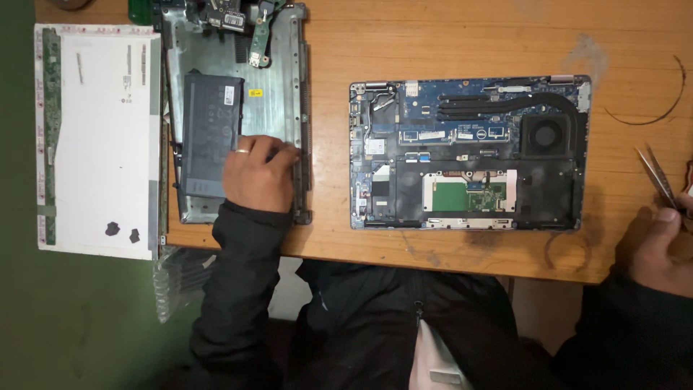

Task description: The person uses a screwdriver to remove screws from a disassembled laptop chassis, then places a cooling fan assembly onto the motherboard and secures it with screws. The work is performed on a wooden table with various tools and parts visible.

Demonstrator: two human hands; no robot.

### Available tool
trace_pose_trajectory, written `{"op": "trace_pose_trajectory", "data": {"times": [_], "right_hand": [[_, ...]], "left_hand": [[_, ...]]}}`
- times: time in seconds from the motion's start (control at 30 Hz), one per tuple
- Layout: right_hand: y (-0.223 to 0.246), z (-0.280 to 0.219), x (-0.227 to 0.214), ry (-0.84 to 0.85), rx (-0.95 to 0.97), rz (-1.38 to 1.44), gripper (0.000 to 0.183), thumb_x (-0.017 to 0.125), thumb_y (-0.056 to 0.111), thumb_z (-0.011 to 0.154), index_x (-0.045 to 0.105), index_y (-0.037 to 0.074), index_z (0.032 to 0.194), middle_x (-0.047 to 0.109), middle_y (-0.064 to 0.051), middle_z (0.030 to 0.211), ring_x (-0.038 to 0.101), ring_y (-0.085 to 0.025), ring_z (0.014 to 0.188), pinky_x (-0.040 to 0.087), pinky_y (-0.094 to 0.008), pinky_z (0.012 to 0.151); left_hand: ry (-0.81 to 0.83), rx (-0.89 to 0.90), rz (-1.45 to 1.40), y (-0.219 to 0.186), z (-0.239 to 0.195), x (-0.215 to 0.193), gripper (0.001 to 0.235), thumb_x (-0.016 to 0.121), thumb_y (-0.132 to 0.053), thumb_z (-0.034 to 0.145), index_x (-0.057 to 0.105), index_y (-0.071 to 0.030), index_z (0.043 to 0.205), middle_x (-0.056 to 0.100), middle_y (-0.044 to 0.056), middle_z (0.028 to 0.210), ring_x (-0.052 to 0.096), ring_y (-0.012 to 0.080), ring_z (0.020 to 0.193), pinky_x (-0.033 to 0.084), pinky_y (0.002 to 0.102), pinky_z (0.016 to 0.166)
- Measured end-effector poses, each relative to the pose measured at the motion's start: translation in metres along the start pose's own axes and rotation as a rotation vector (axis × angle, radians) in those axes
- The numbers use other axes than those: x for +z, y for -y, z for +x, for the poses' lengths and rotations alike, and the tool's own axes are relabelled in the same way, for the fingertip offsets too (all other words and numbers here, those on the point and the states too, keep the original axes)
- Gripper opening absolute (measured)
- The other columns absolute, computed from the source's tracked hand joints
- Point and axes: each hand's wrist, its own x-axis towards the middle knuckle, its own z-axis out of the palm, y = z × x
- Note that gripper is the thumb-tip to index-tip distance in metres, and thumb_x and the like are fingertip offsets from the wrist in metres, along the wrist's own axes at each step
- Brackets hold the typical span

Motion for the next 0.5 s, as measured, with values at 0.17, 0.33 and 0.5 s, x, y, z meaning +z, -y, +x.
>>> {"op": "trace_pose_trajectory", "data": {"times": [0.17,0.33,0.5], "right_hand": [[0.04,0.01,-0.016,0.057,-0.145,-0.113,0.018,0.059,0.005,0.117,0.066,-0.006,0.13,0.07,-0.018,0.119,0.07,-0.027,0.107,0.057,-0.031,0.102],[0.059,0.017,-0.031,0.025,-0.111,-0.063,0.018,0.057,-0.001,0.11,0.063,-0.005,0.126,0.063,-0.017,0.121,0.065,-0.027,0.11,0.055,-0.033,0.105],[0.032,0.025,-0.042,0.042,-0.095,-0.233,0.017,0.065,-0.001,0.104,0.067,0.0,0.121,0.063,-0.013,0.117,0.062,-0.026,0.107,0.05,-0.035,0.097]], "left_hand": [[0.015,0.02,0.036,-0.006,0.006,0.006,0.013,0.07,-0.003,0.077,0.075,-0.012,0.086,0.068,0.004,0.096,0.062,0.0285,0.101,0.049,0.042,0.081],[0.076,-0.043,-0.02,-0.01,0.007,-0.006,0.007,0.069,-0.001,0.085,0.069,-0.005,0.091,0.067,0.012,0.092,0.062,0.0364,0.093,0.049,0.048,0.077],[-0.095,-0.224,-0.519,-0.028,-0.022,-0.03,0.005,0.065,0.003,0.1,0.064,0.001,0.104,0.069,0.014,0.102,0.068,0.0267,0.094,0.053,0.034,0.087]]}}
